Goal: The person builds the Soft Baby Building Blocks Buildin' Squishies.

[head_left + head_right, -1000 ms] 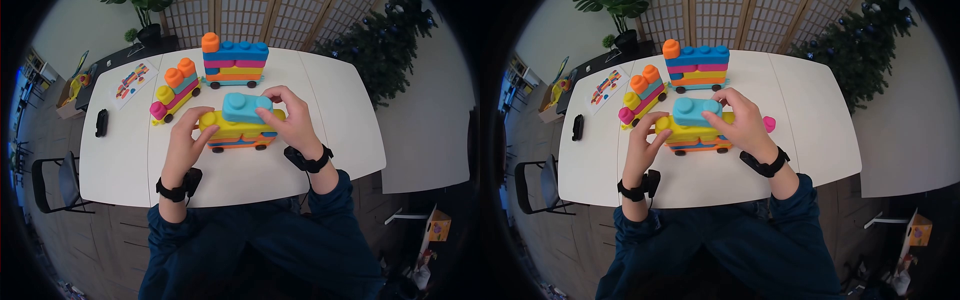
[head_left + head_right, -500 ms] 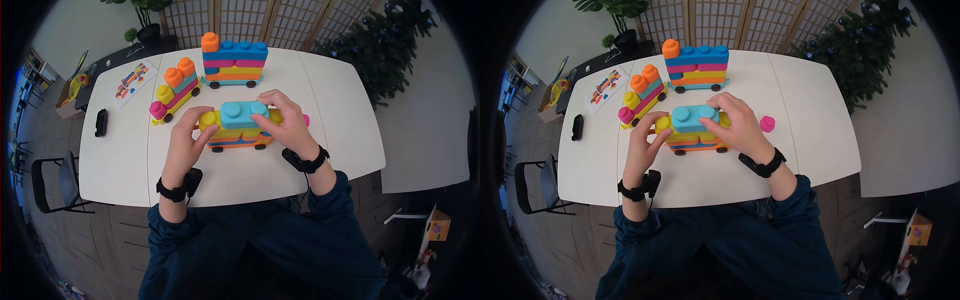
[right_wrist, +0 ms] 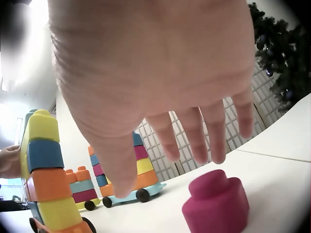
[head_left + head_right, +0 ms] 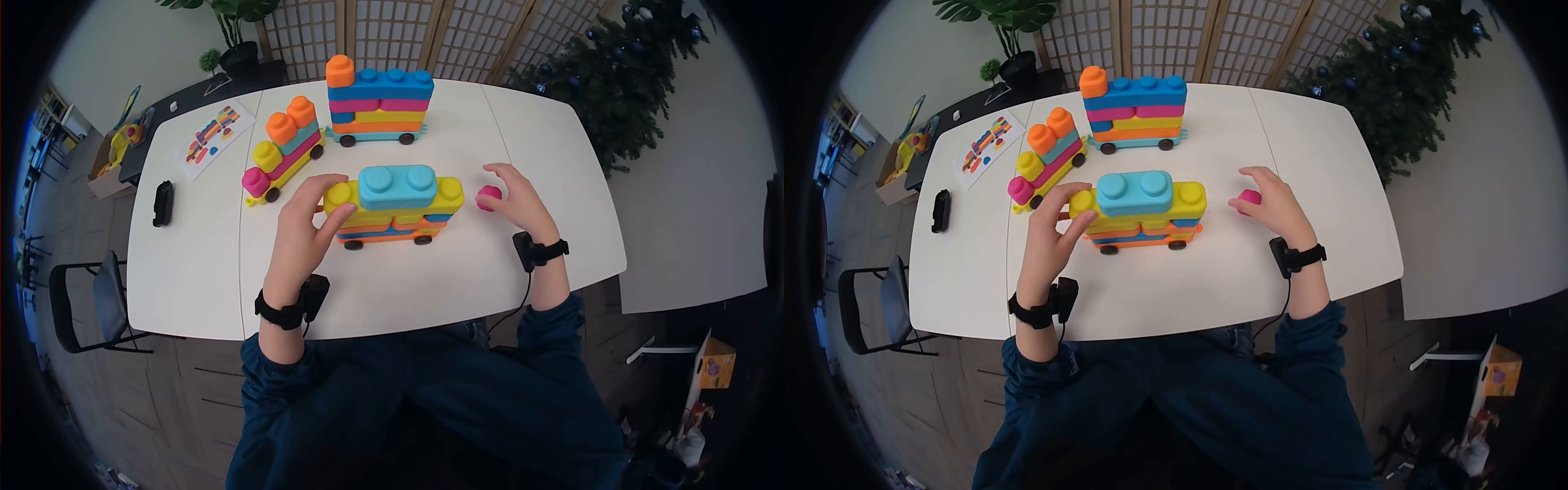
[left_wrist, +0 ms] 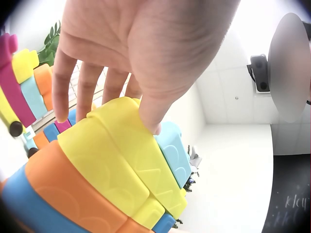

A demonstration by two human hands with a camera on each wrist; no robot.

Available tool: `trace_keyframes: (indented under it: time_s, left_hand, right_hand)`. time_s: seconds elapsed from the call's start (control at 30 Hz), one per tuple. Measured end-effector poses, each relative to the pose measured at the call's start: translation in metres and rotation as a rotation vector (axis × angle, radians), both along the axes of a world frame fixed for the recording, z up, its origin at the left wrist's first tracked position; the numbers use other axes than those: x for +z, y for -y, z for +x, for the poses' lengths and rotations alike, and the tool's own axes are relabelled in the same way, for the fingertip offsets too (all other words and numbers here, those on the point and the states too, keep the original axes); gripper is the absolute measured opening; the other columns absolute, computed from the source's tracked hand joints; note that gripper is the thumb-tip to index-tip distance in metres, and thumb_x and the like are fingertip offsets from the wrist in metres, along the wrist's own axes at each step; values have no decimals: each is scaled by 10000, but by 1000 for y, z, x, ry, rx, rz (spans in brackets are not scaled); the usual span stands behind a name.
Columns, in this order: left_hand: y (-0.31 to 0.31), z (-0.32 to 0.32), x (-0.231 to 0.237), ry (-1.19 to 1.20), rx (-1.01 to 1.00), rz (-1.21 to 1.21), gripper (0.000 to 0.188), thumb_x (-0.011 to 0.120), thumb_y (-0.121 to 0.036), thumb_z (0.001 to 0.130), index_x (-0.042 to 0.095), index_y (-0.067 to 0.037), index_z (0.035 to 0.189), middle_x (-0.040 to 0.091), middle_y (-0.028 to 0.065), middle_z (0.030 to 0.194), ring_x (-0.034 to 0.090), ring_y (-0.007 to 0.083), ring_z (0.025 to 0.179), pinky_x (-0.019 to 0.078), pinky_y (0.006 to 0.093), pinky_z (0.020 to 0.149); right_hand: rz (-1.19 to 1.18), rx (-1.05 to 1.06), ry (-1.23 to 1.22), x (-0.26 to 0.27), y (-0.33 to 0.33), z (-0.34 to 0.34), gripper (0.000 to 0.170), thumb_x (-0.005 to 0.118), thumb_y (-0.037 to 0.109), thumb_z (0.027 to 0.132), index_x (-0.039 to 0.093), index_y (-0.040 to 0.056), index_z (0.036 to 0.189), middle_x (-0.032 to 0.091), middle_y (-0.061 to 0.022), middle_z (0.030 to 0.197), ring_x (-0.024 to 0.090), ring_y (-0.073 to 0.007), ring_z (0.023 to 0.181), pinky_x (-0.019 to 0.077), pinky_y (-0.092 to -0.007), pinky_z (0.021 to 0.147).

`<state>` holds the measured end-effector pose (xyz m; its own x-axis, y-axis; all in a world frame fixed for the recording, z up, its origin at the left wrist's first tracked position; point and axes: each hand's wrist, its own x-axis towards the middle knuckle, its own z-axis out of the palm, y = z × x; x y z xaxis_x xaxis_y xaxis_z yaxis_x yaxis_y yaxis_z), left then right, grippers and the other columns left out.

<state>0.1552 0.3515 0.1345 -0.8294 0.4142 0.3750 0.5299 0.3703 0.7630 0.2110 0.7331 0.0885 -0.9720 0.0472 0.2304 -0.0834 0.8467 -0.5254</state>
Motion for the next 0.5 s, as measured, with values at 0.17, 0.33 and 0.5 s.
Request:
trace_keyframes:
  time_s: [0.17,0.33,0.5]
  left_hand:
    - [0,1,1,-3,0,-3,366,755,-199,954,647,-63,1275,697,85,1210,682,236,1108,568,373,903]
    - [0,1,0,0,7,-8,363,753,-202,957,647,-67,1277,695,83,1217,682,229,1105,563,362,893]
    - [0,1,0,11,9,-11,363,751,-198,959,646,-64,1279,696,80,1216,682,222,1105,567,360,890]
  right_hand:
    - [98,-14,125,-40,-22,-1,511,793,153,804,630,62,1280,682,-144,1248,687,-343,1082,563,-418,946]
    - [81,-45,94,-36,-15,-4,488,773,115,795,632,67,1260,687,-144,1194,681,-343,1082,563,-411,945]
    - [-130,47,-124,18,13,-7,507,774,94,826,623,67,1309,672,-133,1176,669,-298,1095,554,-387,963]
